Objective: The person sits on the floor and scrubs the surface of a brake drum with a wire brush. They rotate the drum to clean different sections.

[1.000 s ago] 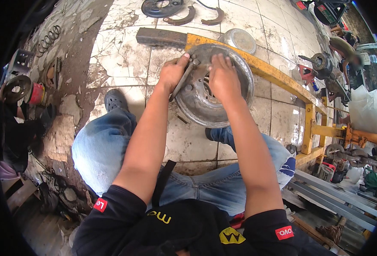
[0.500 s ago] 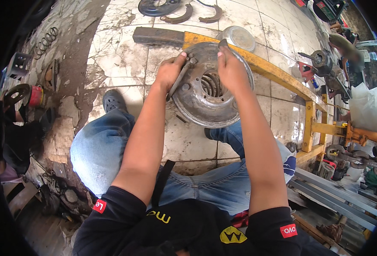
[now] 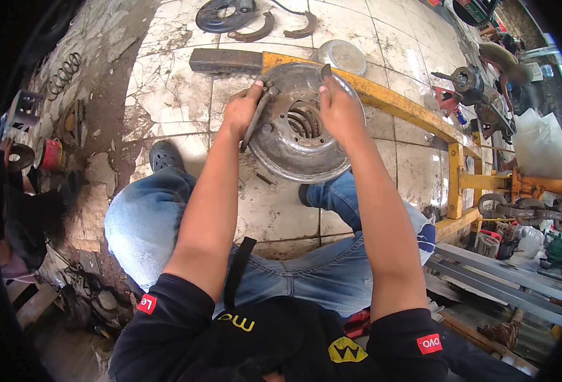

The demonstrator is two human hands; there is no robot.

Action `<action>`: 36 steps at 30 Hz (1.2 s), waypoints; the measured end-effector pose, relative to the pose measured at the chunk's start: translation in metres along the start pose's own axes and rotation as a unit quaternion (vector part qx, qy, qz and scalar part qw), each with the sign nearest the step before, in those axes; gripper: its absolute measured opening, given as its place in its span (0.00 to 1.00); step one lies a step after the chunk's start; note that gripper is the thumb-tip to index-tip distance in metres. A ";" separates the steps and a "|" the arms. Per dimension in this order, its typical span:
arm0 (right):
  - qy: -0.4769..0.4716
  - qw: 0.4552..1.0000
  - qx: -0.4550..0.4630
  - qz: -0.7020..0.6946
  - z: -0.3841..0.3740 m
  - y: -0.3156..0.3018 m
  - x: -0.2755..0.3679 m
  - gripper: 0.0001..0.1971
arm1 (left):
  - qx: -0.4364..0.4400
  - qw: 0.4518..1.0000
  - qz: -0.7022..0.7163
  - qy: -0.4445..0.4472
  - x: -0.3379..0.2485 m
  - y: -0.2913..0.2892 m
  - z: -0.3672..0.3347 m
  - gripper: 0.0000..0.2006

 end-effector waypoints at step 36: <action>-0.037 0.982 -0.033 -0.184 0.064 0.042 -0.014 0.16 | 0.019 0.992 -0.122 -0.033 -0.033 -0.027 0.036 0.24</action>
Point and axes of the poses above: each hand's wrist, its own z-axis away from the middle knuckle, its own y-axis out of the palm, x = y × z, the point moved 5 cm from there along -z, towards the middle knuckle, and after that the axes turned 1 degree about -y, right-handed, at the moved point
